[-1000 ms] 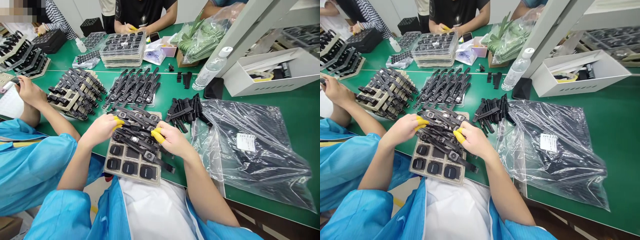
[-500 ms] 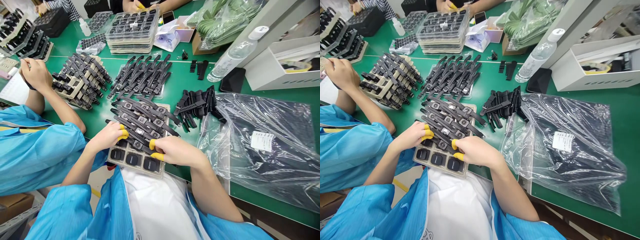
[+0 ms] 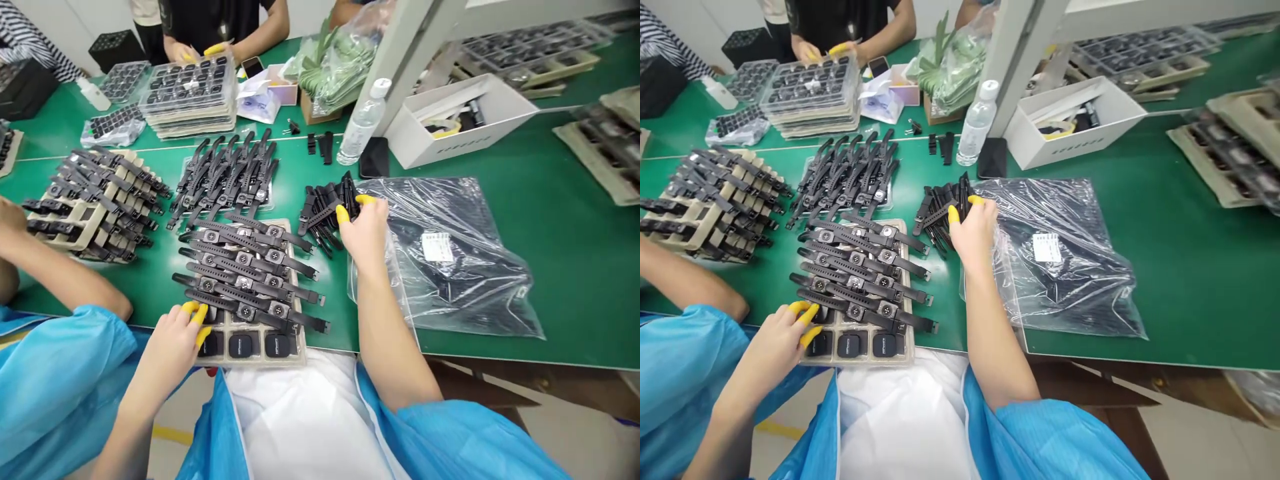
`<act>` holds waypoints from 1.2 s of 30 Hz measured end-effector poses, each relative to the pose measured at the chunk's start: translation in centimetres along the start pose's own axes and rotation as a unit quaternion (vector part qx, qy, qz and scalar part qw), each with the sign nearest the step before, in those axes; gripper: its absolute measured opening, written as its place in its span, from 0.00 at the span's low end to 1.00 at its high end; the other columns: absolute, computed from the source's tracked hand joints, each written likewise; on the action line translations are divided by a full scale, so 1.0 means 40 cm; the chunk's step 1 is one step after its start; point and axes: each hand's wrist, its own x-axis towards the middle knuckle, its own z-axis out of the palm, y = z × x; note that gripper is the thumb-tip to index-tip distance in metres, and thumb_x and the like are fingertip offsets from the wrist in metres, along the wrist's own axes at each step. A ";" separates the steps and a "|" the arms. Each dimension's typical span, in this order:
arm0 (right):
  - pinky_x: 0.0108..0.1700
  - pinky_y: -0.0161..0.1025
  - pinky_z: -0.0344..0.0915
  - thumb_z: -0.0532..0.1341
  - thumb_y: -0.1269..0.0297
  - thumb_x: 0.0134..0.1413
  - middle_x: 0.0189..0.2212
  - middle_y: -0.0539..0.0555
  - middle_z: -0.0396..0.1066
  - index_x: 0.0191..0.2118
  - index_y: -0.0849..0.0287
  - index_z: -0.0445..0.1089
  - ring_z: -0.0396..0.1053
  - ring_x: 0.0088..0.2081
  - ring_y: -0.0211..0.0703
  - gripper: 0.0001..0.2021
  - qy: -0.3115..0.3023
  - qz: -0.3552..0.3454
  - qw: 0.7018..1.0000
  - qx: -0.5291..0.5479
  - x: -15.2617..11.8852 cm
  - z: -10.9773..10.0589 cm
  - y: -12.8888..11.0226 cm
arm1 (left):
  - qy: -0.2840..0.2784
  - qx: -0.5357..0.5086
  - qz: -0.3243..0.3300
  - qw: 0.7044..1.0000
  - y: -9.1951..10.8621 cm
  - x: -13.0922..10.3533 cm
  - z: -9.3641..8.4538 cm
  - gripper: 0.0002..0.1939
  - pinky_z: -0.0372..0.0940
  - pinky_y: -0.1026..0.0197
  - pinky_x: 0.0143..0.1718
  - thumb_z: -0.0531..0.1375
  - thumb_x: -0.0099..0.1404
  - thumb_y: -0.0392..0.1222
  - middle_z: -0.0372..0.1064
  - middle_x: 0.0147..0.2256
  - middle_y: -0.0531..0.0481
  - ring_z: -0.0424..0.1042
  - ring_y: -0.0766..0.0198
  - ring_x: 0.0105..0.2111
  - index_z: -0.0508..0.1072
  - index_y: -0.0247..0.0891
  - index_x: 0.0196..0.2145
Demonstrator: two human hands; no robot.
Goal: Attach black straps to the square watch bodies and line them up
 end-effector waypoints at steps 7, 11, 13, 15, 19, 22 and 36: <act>0.65 0.67 0.56 0.64 0.61 0.60 0.64 0.75 0.58 0.53 0.63 0.67 0.51 0.68 0.70 0.18 -0.031 -0.031 0.997 -0.064 -0.003 0.053 -0.011 | 0.044 0.042 0.062 0.996 -0.016 0.047 -0.005 0.10 0.72 0.47 0.38 0.57 0.67 0.32 0.75 0.41 0.37 0.72 0.44 0.43 0.78 0.37 0.40; 0.67 0.64 0.55 0.64 0.67 0.56 0.59 0.70 0.65 0.45 0.58 0.65 0.56 0.67 0.65 0.11 0.003 -0.013 0.999 0.042 0.005 0.046 -0.027 | 0.040 0.043 0.059 0.997 -0.027 0.053 0.001 0.12 0.72 0.49 0.40 0.56 0.62 0.29 0.76 0.40 0.40 0.73 0.47 0.42 0.77 0.39 0.38; 0.64 0.60 0.61 0.62 0.65 0.59 0.50 0.63 0.71 0.43 0.54 0.61 0.66 0.60 0.57 0.10 0.020 -0.006 0.981 0.195 0.008 0.032 -0.040 | 0.017 0.011 0.054 0.998 -0.036 0.052 -0.013 0.12 0.72 0.49 0.39 0.55 0.61 0.28 0.77 0.38 0.42 0.74 0.47 0.41 0.76 0.40 0.35; 0.54 0.52 0.71 0.61 0.61 0.62 0.38 0.53 0.71 0.44 0.51 0.58 0.75 0.45 0.48 0.10 0.036 0.003 0.929 0.368 0.006 0.005 -0.065 | -0.008 -0.054 0.050 0.997 -0.047 0.051 -0.047 0.11 0.73 0.50 0.39 0.55 0.63 0.29 0.76 0.36 0.43 0.75 0.49 0.39 0.75 0.40 0.34; 0.23 0.34 0.62 0.64 0.49 0.63 0.26 0.42 0.59 0.43 0.49 0.61 0.57 0.19 0.34 0.14 -0.018 0.053 0.817 0.574 -0.027 -0.077 -0.145 | 0.029 -0.210 0.011 0.977 -0.048 0.079 -0.150 0.14 0.75 0.53 0.43 0.55 0.69 0.37 0.79 0.44 0.44 0.79 0.51 0.43 0.74 0.41 0.50; 0.17 0.32 0.48 0.59 0.39 0.63 0.23 0.43 0.55 0.39 0.54 0.67 0.48 0.17 0.32 0.21 -0.229 0.109 0.712 0.655 -0.081 -0.114 -0.214 | 0.097 -0.317 0.002 0.944 -0.003 0.165 -0.209 0.15 0.76 0.55 0.45 0.57 0.71 0.41 0.79 0.46 0.43 0.80 0.53 0.43 0.71 0.41 0.54; 0.18 0.31 0.46 0.64 0.52 0.61 0.17 0.43 0.66 0.38 0.59 0.66 0.52 0.15 0.30 0.15 -0.484 0.097 0.624 0.606 -0.199 -0.067 -0.274 | 0.226 -0.397 0.201 0.867 0.101 0.459 -0.082 0.33 0.68 0.48 0.64 0.50 0.65 0.24 0.70 0.60 0.39 0.70 0.54 0.62 0.66 0.39 0.65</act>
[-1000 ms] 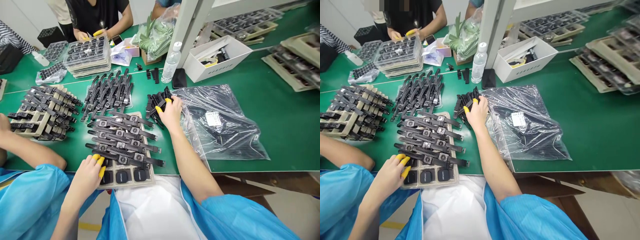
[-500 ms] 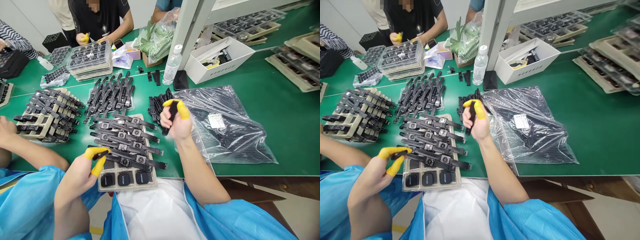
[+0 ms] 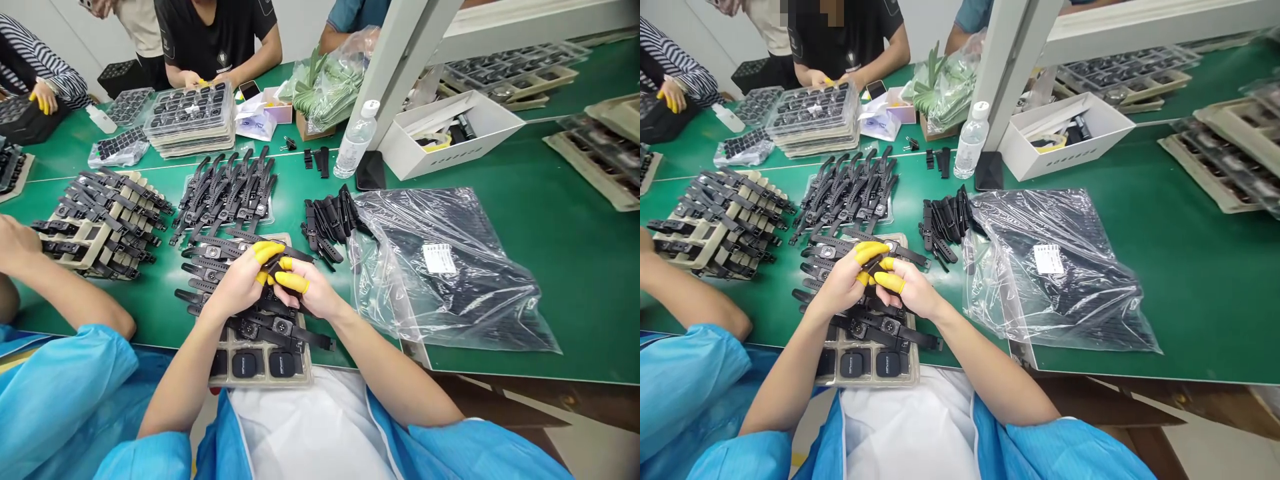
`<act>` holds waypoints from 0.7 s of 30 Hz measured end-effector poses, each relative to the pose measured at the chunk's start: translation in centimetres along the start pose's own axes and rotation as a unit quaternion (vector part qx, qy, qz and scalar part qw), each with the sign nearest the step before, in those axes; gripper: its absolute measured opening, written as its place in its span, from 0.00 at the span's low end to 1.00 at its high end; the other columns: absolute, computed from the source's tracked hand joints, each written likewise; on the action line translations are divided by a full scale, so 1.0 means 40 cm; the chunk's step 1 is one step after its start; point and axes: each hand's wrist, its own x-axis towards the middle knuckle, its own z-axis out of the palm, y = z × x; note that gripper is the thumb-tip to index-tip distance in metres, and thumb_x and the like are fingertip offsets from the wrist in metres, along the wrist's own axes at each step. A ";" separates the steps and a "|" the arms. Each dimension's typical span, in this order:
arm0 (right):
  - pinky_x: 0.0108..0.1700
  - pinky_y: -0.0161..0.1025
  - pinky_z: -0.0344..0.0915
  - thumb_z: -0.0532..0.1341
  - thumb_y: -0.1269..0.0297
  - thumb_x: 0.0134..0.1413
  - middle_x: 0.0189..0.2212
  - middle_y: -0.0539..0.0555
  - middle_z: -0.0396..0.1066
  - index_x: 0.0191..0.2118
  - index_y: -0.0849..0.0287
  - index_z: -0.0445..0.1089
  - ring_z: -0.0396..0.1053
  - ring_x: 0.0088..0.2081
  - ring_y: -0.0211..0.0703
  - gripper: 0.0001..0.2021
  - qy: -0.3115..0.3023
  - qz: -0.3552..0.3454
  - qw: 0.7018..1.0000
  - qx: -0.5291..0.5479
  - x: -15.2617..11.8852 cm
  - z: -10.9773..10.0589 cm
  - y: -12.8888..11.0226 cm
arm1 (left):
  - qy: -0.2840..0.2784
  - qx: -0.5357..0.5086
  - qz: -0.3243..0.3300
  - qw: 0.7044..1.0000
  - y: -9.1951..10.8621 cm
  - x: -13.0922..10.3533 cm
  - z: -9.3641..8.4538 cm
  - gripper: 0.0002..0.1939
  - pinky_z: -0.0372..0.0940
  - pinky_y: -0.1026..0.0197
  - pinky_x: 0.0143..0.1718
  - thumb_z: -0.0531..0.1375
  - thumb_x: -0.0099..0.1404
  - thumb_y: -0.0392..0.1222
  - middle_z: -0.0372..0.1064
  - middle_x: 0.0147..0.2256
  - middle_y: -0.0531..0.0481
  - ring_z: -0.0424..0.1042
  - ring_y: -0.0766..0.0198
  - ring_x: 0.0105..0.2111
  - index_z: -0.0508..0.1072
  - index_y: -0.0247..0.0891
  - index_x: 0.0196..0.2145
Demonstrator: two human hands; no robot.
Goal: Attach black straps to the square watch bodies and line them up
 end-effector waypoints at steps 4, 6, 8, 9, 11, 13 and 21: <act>0.17 0.32 0.45 0.64 0.53 0.61 0.15 0.43 0.65 0.37 0.59 0.66 0.50 0.14 0.30 0.13 0.015 0.009 1.000 0.009 0.000 -0.002 0.003 | 0.009 0.002 0.000 1.000 0.001 -0.007 0.001 0.31 0.69 0.47 0.63 0.51 0.67 0.25 0.71 0.59 0.40 0.70 0.53 0.62 0.66 0.40 0.66; 0.17 0.32 0.46 0.64 0.54 0.61 0.13 0.43 0.64 0.36 0.59 0.66 0.50 0.13 0.31 0.13 0.030 0.007 0.999 0.015 0.002 0.001 0.005 | 0.020 0.006 -0.003 1.000 -0.002 -0.008 0.008 0.30 0.70 0.48 0.62 0.51 0.68 0.26 0.71 0.58 0.40 0.71 0.54 0.61 0.66 0.41 0.65; 0.18 0.31 0.46 0.64 0.54 0.60 0.12 0.42 0.62 0.36 0.59 0.66 0.49 0.13 0.30 0.13 0.041 0.004 0.999 0.025 0.004 0.004 0.005 | 0.037 0.008 -0.009 0.999 -0.005 -0.011 0.018 0.28 0.71 0.49 0.60 0.52 0.70 0.27 0.71 0.57 0.40 0.72 0.54 0.59 0.66 0.40 0.65; 0.18 0.31 0.46 0.64 0.55 0.60 0.12 0.42 0.62 0.36 0.59 0.66 0.49 0.13 0.30 0.13 0.044 0.005 0.998 0.034 0.005 0.005 0.004 | 0.043 0.009 -0.012 0.999 -0.006 -0.012 0.023 0.27 0.71 0.49 0.60 0.51 0.71 0.27 0.71 0.57 0.39 0.72 0.55 0.59 0.66 0.40 0.64; 0.17 0.30 0.46 0.65 0.55 0.59 0.12 0.41 0.61 0.36 0.58 0.66 0.48 0.13 0.30 0.12 0.046 0.013 0.997 0.059 0.007 0.007 0.000 | 0.047 0.015 -0.019 0.999 -0.006 -0.015 0.030 0.26 0.71 0.49 0.60 0.51 0.72 0.28 0.70 0.57 0.38 0.71 0.54 0.59 0.66 0.39 0.65; 0.16 0.30 0.45 0.67 0.55 0.57 0.11 0.41 0.61 0.35 0.57 0.65 0.46 0.12 0.30 0.13 0.047 0.025 0.994 0.091 0.007 0.008 -0.005 | 0.044 0.028 -0.020 0.998 -0.004 -0.016 0.031 0.26 0.70 0.48 0.61 0.50 0.73 0.29 0.69 0.57 0.37 0.70 0.53 0.59 0.65 0.38 0.66; 0.15 0.28 0.44 0.69 0.56 0.54 0.11 0.40 0.59 0.33 0.57 0.65 0.45 0.12 0.29 0.14 0.067 0.045 0.990 0.116 0.007 0.003 -0.010 | 0.001 -0.005 -0.006 1.000 0.010 -0.017 0.002 0.26 0.68 0.44 0.62 0.49 0.78 0.40 0.65 0.57 0.36 0.67 0.50 0.59 0.61 0.40 0.70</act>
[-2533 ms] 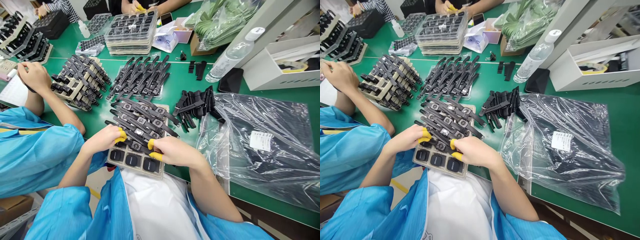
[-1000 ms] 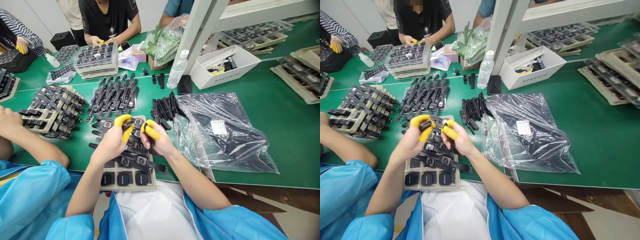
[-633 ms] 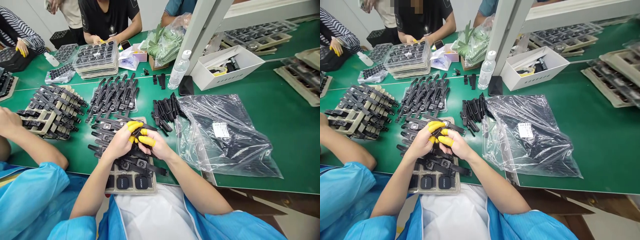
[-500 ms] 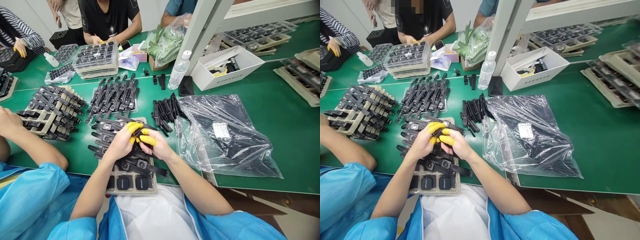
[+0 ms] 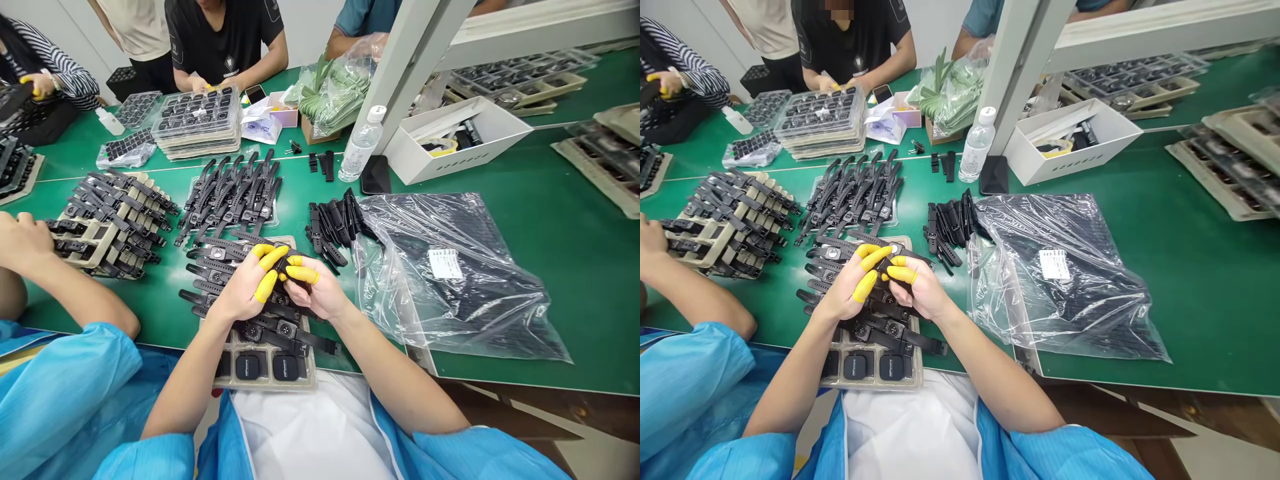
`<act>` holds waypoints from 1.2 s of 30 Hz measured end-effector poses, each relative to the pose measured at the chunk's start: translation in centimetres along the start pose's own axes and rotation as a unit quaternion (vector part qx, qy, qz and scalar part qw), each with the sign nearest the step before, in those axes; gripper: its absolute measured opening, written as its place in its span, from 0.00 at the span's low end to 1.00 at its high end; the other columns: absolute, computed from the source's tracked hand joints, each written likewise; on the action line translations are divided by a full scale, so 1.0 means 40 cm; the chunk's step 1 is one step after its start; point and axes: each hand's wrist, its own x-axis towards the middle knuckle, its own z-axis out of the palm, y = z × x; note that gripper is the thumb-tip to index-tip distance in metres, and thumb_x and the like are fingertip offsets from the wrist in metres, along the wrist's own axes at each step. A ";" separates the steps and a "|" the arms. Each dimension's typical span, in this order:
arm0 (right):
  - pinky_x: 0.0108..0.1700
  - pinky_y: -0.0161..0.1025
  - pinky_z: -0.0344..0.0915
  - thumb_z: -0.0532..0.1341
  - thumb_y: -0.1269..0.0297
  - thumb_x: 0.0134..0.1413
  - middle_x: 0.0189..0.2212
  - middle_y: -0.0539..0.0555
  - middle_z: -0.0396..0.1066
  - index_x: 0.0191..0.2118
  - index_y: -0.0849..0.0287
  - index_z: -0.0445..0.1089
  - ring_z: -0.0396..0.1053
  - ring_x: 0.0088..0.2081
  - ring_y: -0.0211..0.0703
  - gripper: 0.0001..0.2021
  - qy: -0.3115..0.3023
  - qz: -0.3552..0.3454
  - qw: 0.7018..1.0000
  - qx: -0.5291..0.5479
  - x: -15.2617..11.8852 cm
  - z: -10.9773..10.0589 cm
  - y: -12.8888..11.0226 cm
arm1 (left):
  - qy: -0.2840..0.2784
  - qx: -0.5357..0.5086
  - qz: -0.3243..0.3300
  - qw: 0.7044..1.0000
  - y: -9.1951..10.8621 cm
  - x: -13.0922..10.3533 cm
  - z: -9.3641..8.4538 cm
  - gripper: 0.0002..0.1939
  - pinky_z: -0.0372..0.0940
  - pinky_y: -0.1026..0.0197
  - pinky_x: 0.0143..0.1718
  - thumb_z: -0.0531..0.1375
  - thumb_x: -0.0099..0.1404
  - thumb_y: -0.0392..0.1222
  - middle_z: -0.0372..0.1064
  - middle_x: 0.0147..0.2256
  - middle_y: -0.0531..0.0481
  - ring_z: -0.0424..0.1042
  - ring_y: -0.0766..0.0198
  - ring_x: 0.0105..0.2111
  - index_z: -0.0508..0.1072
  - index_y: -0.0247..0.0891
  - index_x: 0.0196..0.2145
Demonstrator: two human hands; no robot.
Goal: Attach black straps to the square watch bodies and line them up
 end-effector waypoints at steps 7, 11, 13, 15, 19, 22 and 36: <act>0.15 0.28 0.42 0.69 0.53 0.56 0.11 0.40 0.59 0.33 0.57 0.65 0.44 0.12 0.28 0.16 0.003 0.026 0.999 -0.034 0.001 -0.005 -0.004 | -0.035 0.104 -0.024 0.994 -0.005 -0.008 -0.003 0.25 0.71 0.45 0.58 0.53 0.76 0.42 0.68 0.53 0.34 0.70 0.48 0.56 0.66 0.34 0.67; 0.15 0.28 0.45 0.69 0.52 0.57 0.12 0.40 0.60 0.35 0.57 0.64 0.46 0.12 0.29 0.16 -0.007 0.011 0.998 -0.054 0.002 -0.005 0.001 | -0.013 0.032 -0.016 0.999 -0.014 -0.007 -0.006 0.22 0.71 0.48 0.59 0.51 0.77 0.40 0.71 0.54 0.37 0.72 0.53 0.56 0.66 0.37 0.66; 0.15 0.29 0.48 0.68 0.51 0.57 0.13 0.41 0.62 0.36 0.56 0.64 0.49 0.13 0.30 0.17 -0.005 -0.010 0.998 -0.059 0.004 -0.006 0.005 | 0.020 -0.021 -0.035 0.999 -0.021 -0.007 -0.002 0.22 0.72 0.51 0.58 0.55 0.76 0.42 0.73 0.54 0.39 0.74 0.54 0.55 0.66 0.39 0.65; 0.16 0.29 0.51 0.68 0.48 0.58 0.15 0.41 0.65 0.38 0.56 0.64 0.53 0.13 0.31 0.18 0.001 -0.029 0.997 -0.068 0.005 -0.005 0.009 | 0.068 -0.063 -0.079 0.993 -0.025 -0.008 0.007 0.22 0.74 0.54 0.54 0.61 0.73 0.45 0.75 0.52 0.41 0.77 0.56 0.51 0.68 0.39 0.62; 0.16 0.30 0.52 0.66 0.44 0.60 0.18 0.40 0.62 0.39 0.56 0.64 0.56 0.14 0.31 0.20 0.001 -0.022 0.995 -0.094 0.003 0.001 0.012 | 0.173 -0.122 -0.120 0.970 -0.017 -0.001 0.037 0.13 0.76 0.59 0.42 0.67 0.69 0.50 0.76 0.43 0.45 0.78 0.60 0.42 0.76 0.39 0.43; 0.15 0.28 0.46 0.64 0.44 0.61 0.18 0.39 0.59 0.37 0.57 0.64 0.51 0.13 0.29 0.20 -0.021 0.035 0.994 -0.100 -0.002 -0.001 0.001 | 0.254 -0.223 -0.148 0.929 -0.006 0.014 0.042 0.15 0.76 0.62 0.33 0.69 0.67 0.52 0.76 0.43 0.45 0.79 0.61 0.39 0.74 0.38 0.41; 0.18 0.31 0.48 0.66 0.49 0.60 0.21 0.44 0.68 0.38 0.57 0.65 0.55 0.16 0.31 0.17 0.006 -0.023 0.988 -0.153 -0.001 -0.003 0.000 | 0.111 -0.183 -0.172 0.962 -0.030 0.006 0.030 0.18 0.79 0.54 0.45 0.59 0.73 0.40 0.76 0.55 0.40 0.80 0.56 0.47 0.73 0.41 0.58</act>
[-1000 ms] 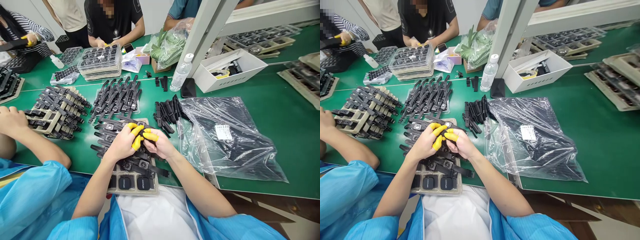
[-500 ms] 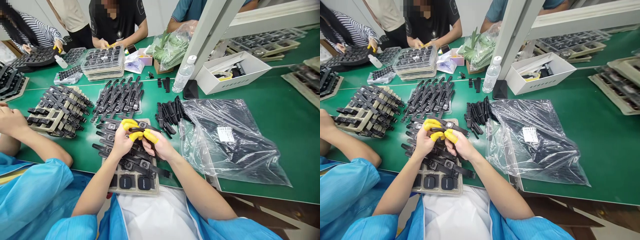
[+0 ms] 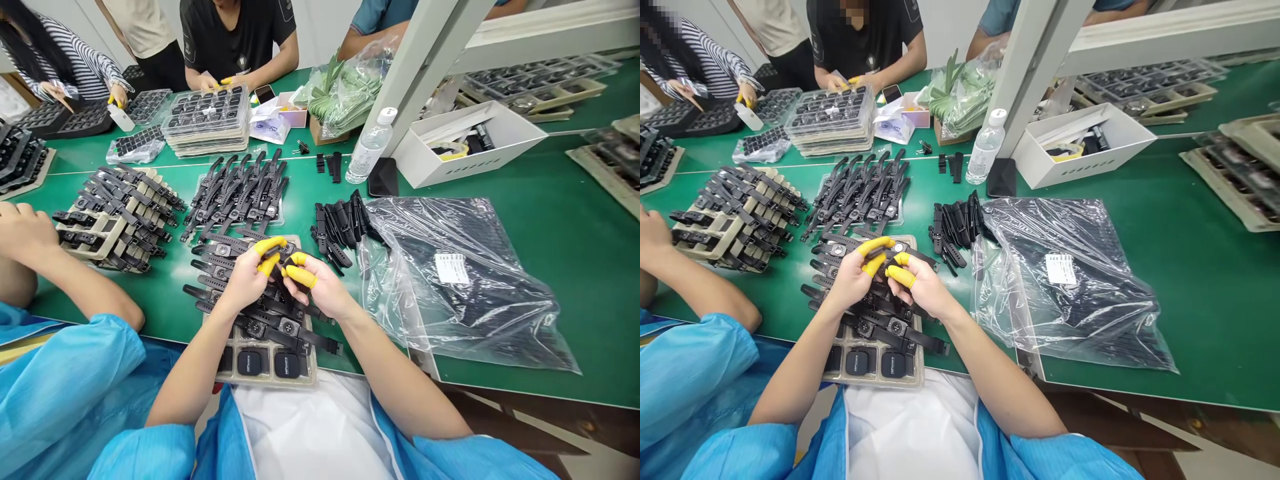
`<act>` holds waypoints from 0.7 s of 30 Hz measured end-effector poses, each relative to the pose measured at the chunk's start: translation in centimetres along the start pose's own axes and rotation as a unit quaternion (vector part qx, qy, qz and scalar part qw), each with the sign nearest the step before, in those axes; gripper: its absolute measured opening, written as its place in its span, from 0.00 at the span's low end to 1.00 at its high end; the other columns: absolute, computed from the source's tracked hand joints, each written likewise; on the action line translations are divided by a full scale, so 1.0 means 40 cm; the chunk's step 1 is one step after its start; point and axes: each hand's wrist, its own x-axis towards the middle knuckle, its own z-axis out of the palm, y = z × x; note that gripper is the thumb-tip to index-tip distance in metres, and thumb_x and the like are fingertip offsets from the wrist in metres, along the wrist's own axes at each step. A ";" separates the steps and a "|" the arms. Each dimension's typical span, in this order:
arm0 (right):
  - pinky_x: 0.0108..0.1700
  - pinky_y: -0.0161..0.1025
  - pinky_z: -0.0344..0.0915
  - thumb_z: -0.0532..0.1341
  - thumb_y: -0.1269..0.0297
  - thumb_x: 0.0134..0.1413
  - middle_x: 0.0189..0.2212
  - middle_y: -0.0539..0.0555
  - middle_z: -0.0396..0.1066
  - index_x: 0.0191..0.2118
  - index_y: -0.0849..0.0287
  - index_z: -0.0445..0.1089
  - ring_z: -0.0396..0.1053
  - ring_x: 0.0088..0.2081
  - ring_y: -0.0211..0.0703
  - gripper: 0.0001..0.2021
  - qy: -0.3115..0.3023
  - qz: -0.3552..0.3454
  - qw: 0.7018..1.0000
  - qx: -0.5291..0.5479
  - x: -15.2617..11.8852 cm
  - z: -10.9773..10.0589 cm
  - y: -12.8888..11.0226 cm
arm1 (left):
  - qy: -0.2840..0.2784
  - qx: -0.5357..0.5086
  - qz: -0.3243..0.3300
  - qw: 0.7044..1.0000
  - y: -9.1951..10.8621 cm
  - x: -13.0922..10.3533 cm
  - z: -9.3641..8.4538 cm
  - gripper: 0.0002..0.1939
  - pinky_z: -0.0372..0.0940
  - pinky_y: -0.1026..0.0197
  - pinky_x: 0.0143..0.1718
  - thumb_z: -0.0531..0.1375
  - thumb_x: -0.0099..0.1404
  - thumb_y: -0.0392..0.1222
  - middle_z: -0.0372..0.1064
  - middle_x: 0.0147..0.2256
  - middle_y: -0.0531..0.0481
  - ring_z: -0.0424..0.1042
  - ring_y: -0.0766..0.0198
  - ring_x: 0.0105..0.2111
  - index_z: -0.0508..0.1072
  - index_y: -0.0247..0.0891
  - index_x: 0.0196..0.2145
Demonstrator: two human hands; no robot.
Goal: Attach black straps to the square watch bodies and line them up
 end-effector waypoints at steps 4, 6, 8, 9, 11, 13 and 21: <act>0.17 0.30 0.47 0.65 0.51 0.60 0.16 0.42 0.64 0.36 0.57 0.65 0.52 0.14 0.31 0.15 -0.025 0.026 0.999 0.003 0.002 0.003 0.015 | -0.062 0.135 0.130 0.980 -0.002 -0.008 0.000 0.27 0.69 0.48 0.63 0.53 0.69 0.28 0.72 0.58 0.42 0.71 0.55 0.61 0.72 0.43 0.62; 0.17 0.30 0.47 0.65 0.52 0.59 0.14 0.41 0.61 0.35 0.57 0.64 0.50 0.14 0.31 0.14 -0.027 0.031 0.999 0.024 0.003 0.005 0.017 | -0.070 0.155 0.147 0.974 -0.005 -0.009 -0.006 0.29 0.69 0.49 0.63 0.51 0.70 0.27 0.71 0.58 0.41 0.71 0.56 0.61 0.70 0.43 0.64; 0.16 0.29 0.46 0.66 0.53 0.59 0.13 0.40 0.59 0.35 0.56 0.63 0.49 0.13 0.31 0.14 -0.019 0.033 0.998 0.060 0.004 0.008 0.016 | -0.067 0.163 0.153 0.972 -0.006 -0.010 -0.008 0.27 0.69 0.50 0.62 0.52 0.72 0.28 0.71 0.57 0.41 0.71 0.56 0.60 0.70 0.42 0.64; 0.16 0.29 0.45 0.66 0.53 0.58 0.13 0.39 0.59 0.35 0.55 0.63 0.48 0.13 0.31 0.15 -0.013 0.033 0.996 0.078 0.003 0.011 0.015 | -0.065 0.166 0.151 0.972 -0.006 -0.010 -0.008 0.25 0.70 0.50 0.62 0.52 0.73 0.30 0.71 0.57 0.40 0.71 0.56 0.60 0.70 0.42 0.64; 0.15 0.29 0.44 0.67 0.53 0.57 0.13 0.39 0.58 0.35 0.55 0.62 0.47 0.13 0.30 0.15 -0.005 0.038 0.994 0.107 0.003 0.015 0.012 | -0.063 0.171 0.143 0.973 -0.005 -0.012 -0.006 0.23 0.70 0.50 0.61 0.52 0.74 0.31 0.72 0.57 0.40 0.72 0.55 0.59 0.70 0.41 0.63; 0.15 0.28 0.43 0.68 0.53 0.57 0.13 0.38 0.57 0.35 0.55 0.62 0.47 0.13 0.31 0.15 -0.005 0.040 0.991 0.131 0.003 0.018 0.011 | -0.064 0.180 0.137 0.972 -0.003 -0.013 -0.006 0.23 0.71 0.49 0.60 0.52 0.74 0.32 0.72 0.57 0.40 0.72 0.54 0.59 0.69 0.41 0.64; 0.15 0.28 0.42 0.69 0.55 0.55 0.12 0.38 0.55 0.34 0.55 0.63 0.44 0.13 0.30 0.15 0.006 0.041 0.985 0.166 0.005 0.017 0.010 | -0.119 0.196 0.174 0.958 0.031 -0.016 -0.027 0.26 0.70 0.47 0.62 0.51 0.76 0.36 0.68 0.57 0.37 0.70 0.51 0.59 0.62 0.42 0.70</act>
